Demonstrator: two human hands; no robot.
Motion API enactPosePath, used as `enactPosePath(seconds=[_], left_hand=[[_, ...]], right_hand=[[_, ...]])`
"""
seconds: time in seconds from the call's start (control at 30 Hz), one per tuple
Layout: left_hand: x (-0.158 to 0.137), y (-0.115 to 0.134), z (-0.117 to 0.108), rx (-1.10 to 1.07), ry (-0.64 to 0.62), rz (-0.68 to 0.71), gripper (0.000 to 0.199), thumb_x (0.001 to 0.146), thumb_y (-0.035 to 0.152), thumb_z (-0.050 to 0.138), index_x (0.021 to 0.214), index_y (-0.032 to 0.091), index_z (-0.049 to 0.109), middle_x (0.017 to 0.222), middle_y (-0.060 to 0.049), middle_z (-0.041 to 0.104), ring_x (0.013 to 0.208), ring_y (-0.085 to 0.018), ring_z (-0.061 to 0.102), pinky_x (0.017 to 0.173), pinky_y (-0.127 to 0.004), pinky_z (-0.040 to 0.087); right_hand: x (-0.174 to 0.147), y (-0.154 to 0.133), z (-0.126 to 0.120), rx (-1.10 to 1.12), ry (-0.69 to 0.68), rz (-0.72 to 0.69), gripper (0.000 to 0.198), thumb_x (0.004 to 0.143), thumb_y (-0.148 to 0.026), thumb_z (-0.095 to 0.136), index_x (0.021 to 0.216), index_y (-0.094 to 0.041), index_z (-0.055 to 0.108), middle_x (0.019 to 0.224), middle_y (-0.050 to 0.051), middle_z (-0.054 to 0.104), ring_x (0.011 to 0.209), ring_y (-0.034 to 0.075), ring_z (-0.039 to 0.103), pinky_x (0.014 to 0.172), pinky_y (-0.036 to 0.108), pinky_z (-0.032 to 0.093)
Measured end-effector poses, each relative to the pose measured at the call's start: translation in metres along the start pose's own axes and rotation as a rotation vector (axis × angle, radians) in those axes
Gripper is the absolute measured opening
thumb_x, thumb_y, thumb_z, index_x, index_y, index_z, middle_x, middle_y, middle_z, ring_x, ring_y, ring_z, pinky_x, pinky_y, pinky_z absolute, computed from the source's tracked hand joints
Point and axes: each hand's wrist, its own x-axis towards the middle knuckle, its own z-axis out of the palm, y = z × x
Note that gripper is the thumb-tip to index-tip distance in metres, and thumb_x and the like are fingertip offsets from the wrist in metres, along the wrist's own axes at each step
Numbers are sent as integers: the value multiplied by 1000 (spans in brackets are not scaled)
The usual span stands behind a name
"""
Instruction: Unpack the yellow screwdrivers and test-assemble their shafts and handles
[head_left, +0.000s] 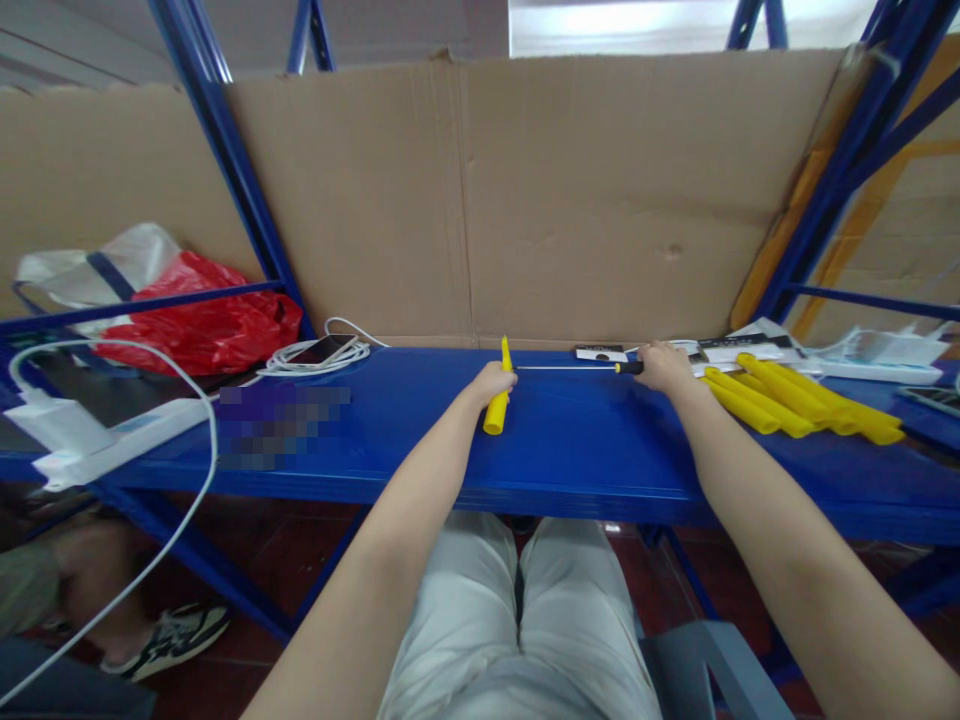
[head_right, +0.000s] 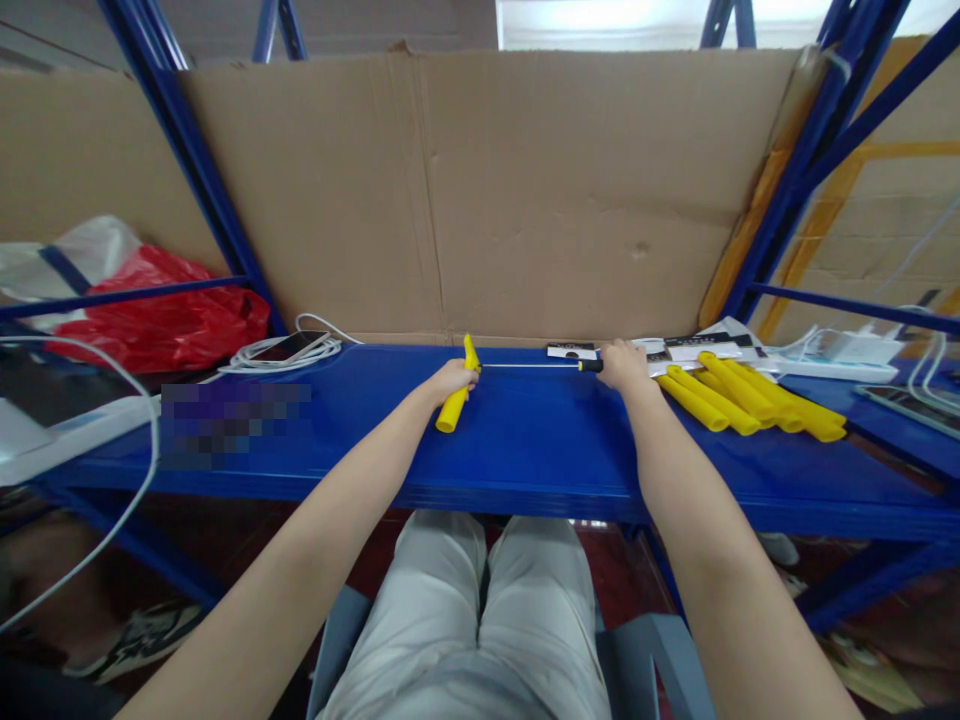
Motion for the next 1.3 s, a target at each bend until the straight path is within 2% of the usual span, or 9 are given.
enactPosePath(seconds=[0.13,0.27,0.47,0.6,0.73,0.87,1.1,1.2,1.3], left_hand=[[0,0,0,2,7,-3,20,71,1,51,88,10,56,45,5,42,38,-10,45,45,-22,41],[0,0,0,-10,6,-10,20,73,1,49,90,9,56,44,6,41,38,-9,44,44,-21,41],[1,-1,0,-18,5,-9,20,73,1,50,90,8,57,45,5,42,39,-10,45,47,-23,42],[1,-1,0,-27,7,-16,21,72,1,50,91,8,56,45,5,42,39,-11,44,47,-24,43],[1,-1,0,-27,10,-6,20,73,0,49,89,8,57,44,5,42,38,-10,44,45,-23,41],[0,-1,0,-28,5,3,19,73,0,48,88,8,56,43,6,41,36,-9,41,43,-21,39],[0,0,0,-21,9,-12,20,72,0,50,89,8,57,43,6,42,38,-10,44,45,-23,41],[0,0,-1,-31,6,-14,21,71,0,51,90,8,57,43,6,42,38,-10,44,46,-23,41],[0,-1,0,-36,3,-13,22,71,0,51,90,8,57,43,6,42,38,-11,44,45,-23,41]], right_hand=[[4,2,2,43,-100,47,39,76,-34,57,111,-18,62,102,14,67,95,28,62,75,35,46],[7,6,3,86,-147,-8,38,74,-35,56,108,-18,62,101,12,68,95,27,62,75,33,46],[6,7,3,79,-50,-40,27,73,-30,55,95,-19,66,104,13,67,101,30,59,78,36,45],[3,4,0,67,38,0,37,74,-34,57,105,-15,60,104,17,65,100,32,59,78,38,44],[3,2,0,102,-62,51,48,73,-40,60,112,-12,54,100,18,66,94,31,61,75,37,44],[7,5,4,136,-130,3,41,73,-37,57,108,-15,57,99,15,67,94,30,61,77,36,44],[7,6,6,98,-44,-67,27,72,-29,55,95,-17,63,105,15,64,101,29,58,79,35,44],[4,4,3,87,9,-12,32,72,-33,56,100,-18,61,106,15,63,101,30,57,79,39,44],[2,2,1,90,-44,54,39,72,-37,57,105,-16,58,100,16,66,96,32,60,80,43,43]])
